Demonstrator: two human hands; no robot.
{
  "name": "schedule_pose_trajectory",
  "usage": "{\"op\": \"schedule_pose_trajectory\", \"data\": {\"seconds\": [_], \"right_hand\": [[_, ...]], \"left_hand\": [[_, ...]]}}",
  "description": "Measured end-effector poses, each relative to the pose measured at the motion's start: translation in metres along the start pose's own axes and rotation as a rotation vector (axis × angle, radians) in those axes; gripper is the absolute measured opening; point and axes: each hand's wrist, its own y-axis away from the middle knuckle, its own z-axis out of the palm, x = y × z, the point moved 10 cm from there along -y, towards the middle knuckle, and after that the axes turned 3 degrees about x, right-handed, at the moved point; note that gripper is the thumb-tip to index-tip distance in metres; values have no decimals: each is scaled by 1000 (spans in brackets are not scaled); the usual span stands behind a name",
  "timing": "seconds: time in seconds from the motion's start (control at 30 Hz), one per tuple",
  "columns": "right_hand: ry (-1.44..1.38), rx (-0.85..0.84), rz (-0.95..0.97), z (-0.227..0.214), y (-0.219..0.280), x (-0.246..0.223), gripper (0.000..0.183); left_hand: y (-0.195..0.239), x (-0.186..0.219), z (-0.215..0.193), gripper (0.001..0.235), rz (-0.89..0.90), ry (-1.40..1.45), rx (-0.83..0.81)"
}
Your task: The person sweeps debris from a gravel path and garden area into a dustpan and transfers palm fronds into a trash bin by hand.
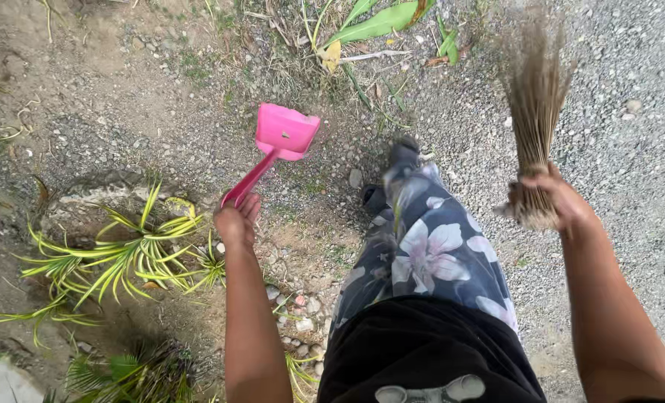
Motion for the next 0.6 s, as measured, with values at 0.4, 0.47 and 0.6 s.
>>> {"op": "schedule_pose_trajectory", "data": {"seconds": [0.4,0.47,0.6], "right_hand": [[568,-134,211,144,-62,-23,104],[588,-42,303,89,-6,-46,113],[272,-183,225,82,-7,-77,112]], "left_hand": [[-152,81,53,41,65,-116,-79],[-165,99,57,39,-11,-262,-28],[-186,126,78,37,21,-213,-93]]}}
